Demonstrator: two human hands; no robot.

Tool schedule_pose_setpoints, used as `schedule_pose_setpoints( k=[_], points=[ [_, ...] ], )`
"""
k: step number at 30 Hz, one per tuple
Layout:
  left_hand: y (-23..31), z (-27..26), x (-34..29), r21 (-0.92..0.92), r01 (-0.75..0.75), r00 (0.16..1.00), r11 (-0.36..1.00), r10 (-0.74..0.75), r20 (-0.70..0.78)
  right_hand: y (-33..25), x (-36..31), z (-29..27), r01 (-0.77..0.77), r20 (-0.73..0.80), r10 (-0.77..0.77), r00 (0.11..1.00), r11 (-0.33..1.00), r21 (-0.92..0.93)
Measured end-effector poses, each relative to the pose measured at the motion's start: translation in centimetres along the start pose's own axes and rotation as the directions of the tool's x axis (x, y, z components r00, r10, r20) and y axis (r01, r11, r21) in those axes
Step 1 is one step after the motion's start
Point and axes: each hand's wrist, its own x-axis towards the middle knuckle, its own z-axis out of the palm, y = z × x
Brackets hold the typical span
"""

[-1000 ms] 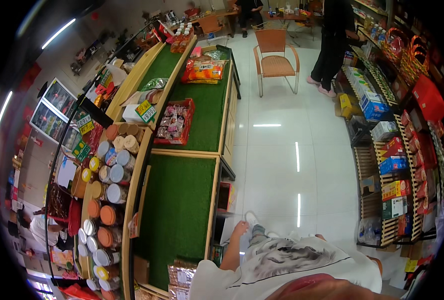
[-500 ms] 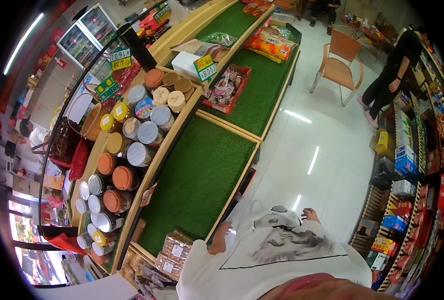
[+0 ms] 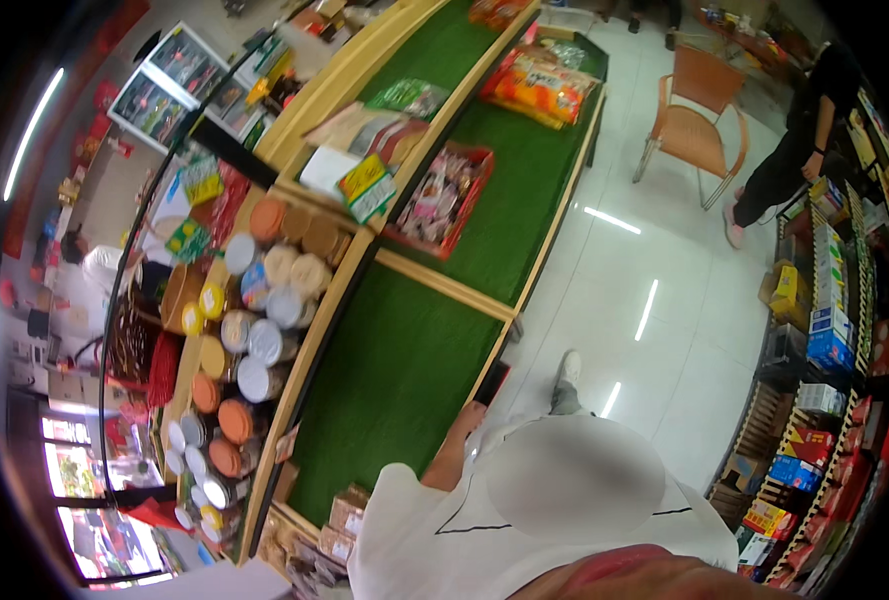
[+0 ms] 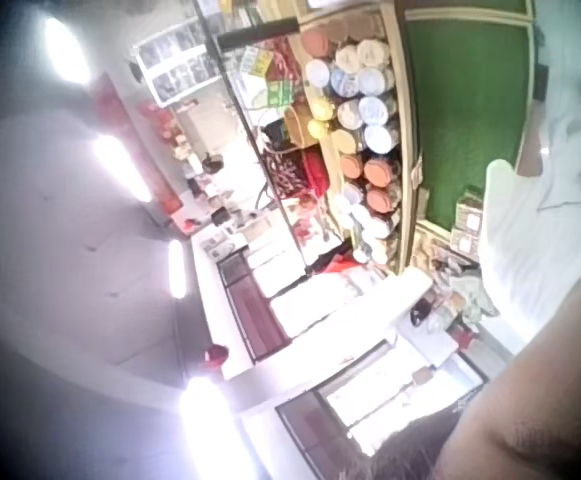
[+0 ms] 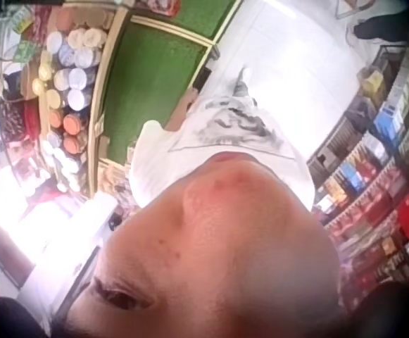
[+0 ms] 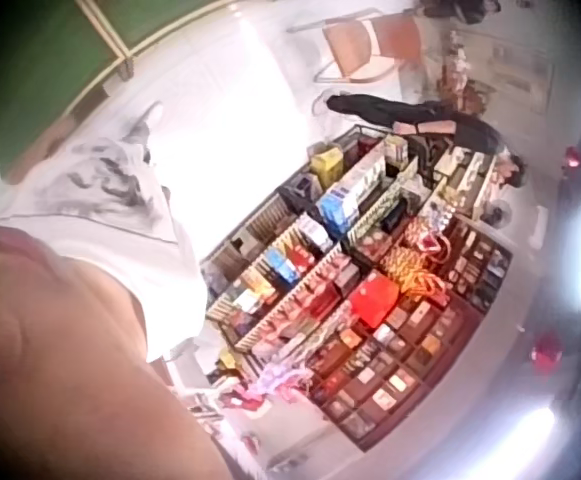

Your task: The person picks up bags of goods from one shelf area, carries them, and places them onto a green-matted display shelf.

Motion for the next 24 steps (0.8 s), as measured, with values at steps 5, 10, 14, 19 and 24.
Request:
schedule_pose_setpoints(
  k=[5,10,14,19,24],
  points=[
    [9.7,0.6,2.6,-0.015,0.139,0.990,0.990,-0.139,0.026,-0.1,5.2,-4.6,0.226,-0.044,-0.244,0.969,0.942,-0.250],
    [16.6,1.5,6.8,0.124,0.071,0.995,0.990,-0.062,-0.081,-10.5,7.4,-12.2,-0.303,-0.061,0.460,0.886,0.674,0.674],
    [25.5,3.1,11.0,0.177,-0.048,0.999,0.983,0.045,0.022,-11.1,8.9,-15.1,-0.201,-0.101,0.470,0.877,0.549,0.812],
    [34.2,3.9,14.6,0.229,-0.209,0.976,0.951,0.189,0.107,-5.1,11.3,-11.9,-0.022,-0.327,0.304,0.895,0.763,0.647],
    [37.2,2.1,20.2,0.221,-0.250,0.965,0.943,0.225,0.131,-2.8,13.5,-11.3,-0.114,-0.282,0.203,0.938,0.946,0.303]
  ],
)
